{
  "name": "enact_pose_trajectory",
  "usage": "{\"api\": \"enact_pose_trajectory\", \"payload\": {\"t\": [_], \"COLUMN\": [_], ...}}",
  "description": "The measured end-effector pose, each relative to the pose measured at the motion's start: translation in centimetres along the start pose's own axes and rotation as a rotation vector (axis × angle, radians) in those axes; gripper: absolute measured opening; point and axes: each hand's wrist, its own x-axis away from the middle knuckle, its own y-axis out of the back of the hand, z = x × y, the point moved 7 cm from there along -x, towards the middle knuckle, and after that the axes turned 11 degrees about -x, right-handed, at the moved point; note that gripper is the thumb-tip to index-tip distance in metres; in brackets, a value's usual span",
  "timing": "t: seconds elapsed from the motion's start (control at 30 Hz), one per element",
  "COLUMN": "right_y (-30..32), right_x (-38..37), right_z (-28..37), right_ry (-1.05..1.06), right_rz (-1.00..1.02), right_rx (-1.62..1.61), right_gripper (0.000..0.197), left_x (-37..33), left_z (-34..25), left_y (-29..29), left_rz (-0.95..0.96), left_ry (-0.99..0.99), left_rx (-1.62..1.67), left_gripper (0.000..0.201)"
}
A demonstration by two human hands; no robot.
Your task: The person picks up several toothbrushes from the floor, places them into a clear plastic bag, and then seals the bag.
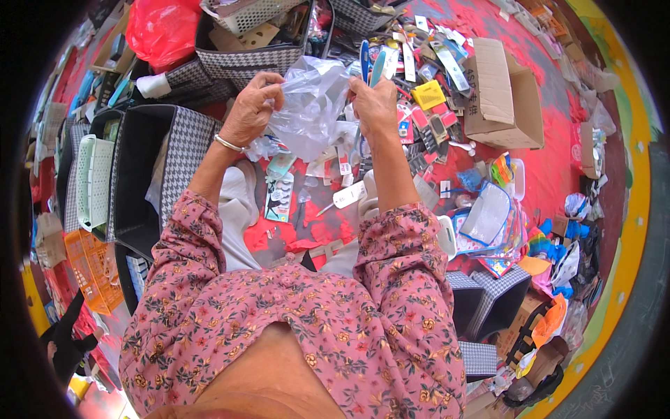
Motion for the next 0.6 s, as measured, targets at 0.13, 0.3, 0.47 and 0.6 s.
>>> {"api": "enact_pose_trajectory", "payload": {"t": [0.13,0.3,0.47,0.6], "right_y": [0.3,-0.9,-0.8,-0.6], "right_x": [-0.3,0.4,0.2,0.8], "right_z": [-0.2,-0.6,-0.8,1.8], "right_ry": [0.007,-0.047,0.039,0.189], "right_rz": [-0.019,0.06,0.087,0.001], "right_rx": [0.01,0.063,0.237,0.169], "right_gripper": [0.012,0.012,0.014,0.018], "left_x": [1.1,1.8,0.6,1.2], "left_z": [2.0,3.2,2.1,3.8], "left_y": [-1.2,-2.2,-1.0,-1.4], "left_rz": [0.145,0.129,0.124,0.102], "left_ry": [0.087,0.168,0.128,0.221], "left_rx": [-0.093,-0.231,-0.012,-0.104], "left_gripper": [0.024,0.041,0.038,0.04]}}
